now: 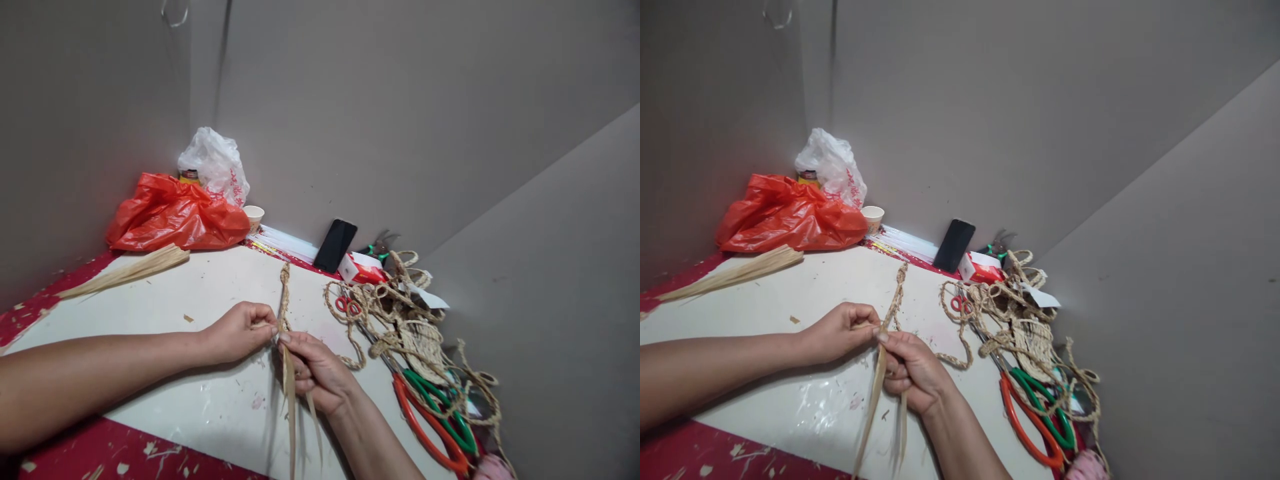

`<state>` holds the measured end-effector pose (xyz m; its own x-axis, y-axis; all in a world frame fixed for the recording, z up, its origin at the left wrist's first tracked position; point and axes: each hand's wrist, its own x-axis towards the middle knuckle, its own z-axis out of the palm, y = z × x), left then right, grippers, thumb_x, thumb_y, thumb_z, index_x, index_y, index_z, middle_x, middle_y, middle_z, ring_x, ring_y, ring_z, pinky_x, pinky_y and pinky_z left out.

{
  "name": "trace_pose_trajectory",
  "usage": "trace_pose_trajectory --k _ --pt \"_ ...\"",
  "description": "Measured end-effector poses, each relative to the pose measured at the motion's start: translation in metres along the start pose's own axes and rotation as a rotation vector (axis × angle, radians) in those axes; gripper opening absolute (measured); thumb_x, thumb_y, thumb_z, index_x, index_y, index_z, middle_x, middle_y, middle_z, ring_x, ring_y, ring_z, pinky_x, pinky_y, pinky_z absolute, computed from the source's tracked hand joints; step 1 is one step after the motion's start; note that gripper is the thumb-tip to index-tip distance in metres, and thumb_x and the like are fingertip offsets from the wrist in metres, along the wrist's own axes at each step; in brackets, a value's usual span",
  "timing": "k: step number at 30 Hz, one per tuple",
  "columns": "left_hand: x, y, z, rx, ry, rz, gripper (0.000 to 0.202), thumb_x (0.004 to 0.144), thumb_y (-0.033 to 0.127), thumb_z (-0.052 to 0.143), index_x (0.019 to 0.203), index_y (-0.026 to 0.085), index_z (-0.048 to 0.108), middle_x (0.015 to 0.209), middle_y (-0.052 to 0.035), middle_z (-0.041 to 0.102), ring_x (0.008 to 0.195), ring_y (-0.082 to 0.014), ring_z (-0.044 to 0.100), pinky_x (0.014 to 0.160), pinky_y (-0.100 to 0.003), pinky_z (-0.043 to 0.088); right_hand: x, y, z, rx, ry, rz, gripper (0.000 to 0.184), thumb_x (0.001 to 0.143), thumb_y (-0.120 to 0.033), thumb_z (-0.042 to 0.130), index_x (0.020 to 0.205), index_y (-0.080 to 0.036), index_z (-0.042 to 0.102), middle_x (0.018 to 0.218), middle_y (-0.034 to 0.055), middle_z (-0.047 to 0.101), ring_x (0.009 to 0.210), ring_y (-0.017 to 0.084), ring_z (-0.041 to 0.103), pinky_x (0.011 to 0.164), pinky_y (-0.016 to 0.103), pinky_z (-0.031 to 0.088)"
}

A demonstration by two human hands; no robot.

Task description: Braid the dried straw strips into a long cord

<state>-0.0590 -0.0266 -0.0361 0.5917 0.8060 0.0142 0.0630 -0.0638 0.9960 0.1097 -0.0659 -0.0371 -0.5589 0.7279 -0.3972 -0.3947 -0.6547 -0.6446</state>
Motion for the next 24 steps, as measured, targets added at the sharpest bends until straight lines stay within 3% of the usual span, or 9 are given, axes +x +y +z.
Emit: trace_pose_trajectory --k 4,9,16,24 --pt "-0.002 -0.001 0.004 0.021 0.038 0.035 0.014 0.077 0.027 0.053 0.072 0.014 0.053 0.064 0.0041 0.048 0.062 -0.0081 0.041 0.059 -0.02 0.033 0.001 0.003 0.004 -0.042 0.017 -0.006 0.028 0.076 -0.032 0.069 0.068 -0.015 0.048 0.043 -0.0093 0.04 0.036 0.0 0.011 0.032 0.012 0.008" --pt "0.0 -0.008 0.007 -0.145 -0.026 0.028 0.02 0.081 0.034 0.051 0.076 0.016 0.046 0.058 0.0072 0.041 0.054 -0.0062 0.036 0.052 -0.019 0.028 0.002 0.005 0.007 -0.148 0.036 -0.063 0.029 0.08 -0.036 0.064 0.069 -0.016 0.047 0.042 -0.0093 0.041 0.035 0.001 0.012 0.032 0.014 0.007" --pt "0.005 -0.006 0.002 -0.269 -0.043 -0.097 0.026 0.075 0.038 0.061 0.072 0.014 0.051 0.05 0.0069 0.047 0.041 -0.0031 0.032 0.042 -0.018 0.022 0.001 0.003 0.006 -0.335 0.086 -0.096 0.028 0.08 -0.04 0.062 0.072 -0.015 0.051 0.041 -0.0092 0.043 0.031 0.001 0.018 0.031 0.016 0.009" --pt "0.006 0.002 -0.009 -0.18 -0.063 -0.277 0.027 0.068 0.039 0.066 0.071 0.013 0.058 0.056 0.0024 0.056 0.034 -0.0027 0.032 0.033 -0.019 0.018 0.001 0.005 0.003 -0.659 0.202 -0.159 0.041 0.083 -0.051 0.052 0.061 -0.017 0.048 0.04 -0.0079 0.04 0.034 0.004 0.021 0.035 0.021 0.011"
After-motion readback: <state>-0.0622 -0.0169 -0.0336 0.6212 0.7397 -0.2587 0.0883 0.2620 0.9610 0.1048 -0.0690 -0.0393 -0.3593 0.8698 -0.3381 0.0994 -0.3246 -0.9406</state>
